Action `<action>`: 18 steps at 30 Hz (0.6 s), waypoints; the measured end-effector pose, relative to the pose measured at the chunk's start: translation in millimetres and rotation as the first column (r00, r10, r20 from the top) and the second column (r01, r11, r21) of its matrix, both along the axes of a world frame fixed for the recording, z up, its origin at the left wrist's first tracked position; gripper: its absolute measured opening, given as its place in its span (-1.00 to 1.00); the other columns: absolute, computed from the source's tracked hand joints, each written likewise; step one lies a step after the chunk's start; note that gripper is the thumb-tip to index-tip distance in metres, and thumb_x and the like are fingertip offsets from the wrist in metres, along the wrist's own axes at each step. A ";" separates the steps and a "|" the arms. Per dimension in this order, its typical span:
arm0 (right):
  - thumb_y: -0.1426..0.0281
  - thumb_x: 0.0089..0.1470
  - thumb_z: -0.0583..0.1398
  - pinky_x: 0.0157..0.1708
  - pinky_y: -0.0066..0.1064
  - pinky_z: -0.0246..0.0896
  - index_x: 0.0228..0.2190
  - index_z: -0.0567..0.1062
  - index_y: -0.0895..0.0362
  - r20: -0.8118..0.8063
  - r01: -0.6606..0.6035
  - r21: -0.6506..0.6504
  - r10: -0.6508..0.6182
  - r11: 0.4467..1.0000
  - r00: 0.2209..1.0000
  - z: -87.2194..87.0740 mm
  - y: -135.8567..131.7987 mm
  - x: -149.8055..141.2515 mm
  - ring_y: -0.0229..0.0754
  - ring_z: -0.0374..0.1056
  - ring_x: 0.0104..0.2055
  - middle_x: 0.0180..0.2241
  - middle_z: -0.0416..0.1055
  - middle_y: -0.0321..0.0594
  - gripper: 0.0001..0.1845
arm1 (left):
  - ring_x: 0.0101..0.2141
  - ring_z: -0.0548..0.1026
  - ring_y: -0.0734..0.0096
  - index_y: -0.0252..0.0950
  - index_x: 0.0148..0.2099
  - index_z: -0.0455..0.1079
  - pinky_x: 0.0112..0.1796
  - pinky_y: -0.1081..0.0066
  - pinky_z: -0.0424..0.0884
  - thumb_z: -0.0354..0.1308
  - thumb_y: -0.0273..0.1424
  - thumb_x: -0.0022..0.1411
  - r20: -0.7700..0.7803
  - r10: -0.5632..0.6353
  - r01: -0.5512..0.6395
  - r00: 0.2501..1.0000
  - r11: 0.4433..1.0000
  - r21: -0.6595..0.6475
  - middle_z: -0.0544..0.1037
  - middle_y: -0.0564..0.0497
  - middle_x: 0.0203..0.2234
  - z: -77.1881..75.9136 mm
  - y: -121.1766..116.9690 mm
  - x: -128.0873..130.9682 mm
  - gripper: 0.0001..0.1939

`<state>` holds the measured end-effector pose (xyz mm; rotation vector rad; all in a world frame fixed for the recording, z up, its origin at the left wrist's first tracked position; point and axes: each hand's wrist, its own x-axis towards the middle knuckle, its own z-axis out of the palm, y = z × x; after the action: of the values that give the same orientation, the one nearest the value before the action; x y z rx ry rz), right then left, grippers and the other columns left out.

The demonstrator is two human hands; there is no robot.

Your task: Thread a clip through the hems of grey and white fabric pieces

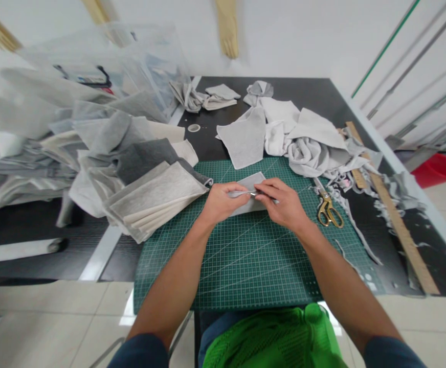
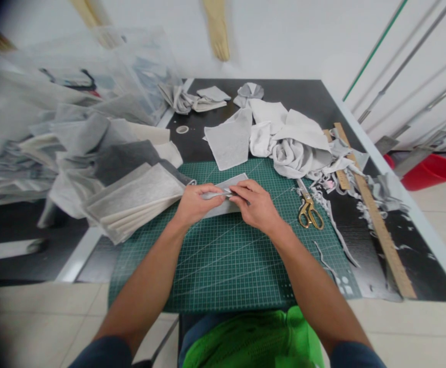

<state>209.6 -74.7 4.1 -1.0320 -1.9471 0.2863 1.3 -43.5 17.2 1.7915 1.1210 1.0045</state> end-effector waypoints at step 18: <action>0.35 0.33 0.18 -0.06 -0.18 0.40 -0.02 0.60 0.02 0.004 -0.015 0.013 0.015 1.000 1.000 -0.6 -1.2 -2.5 -0.06 0.44 -0.08 -0.15 0.52 -0.09 -0.74 | -0.40 0.55 0.42 -0.28 -0.29 0.65 -0.33 0.46 0.42 0.32 -0.32 0.11 -0.019 0.012 -0.012 1.000 0.999 -0.030 0.68 0.05 -0.40 0.3 -1.5 2.3 -0.84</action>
<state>207.1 -75.8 3.5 -1.0106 -1.9580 0.2796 3.7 -45.0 17.4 1.7760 1.1539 0.9751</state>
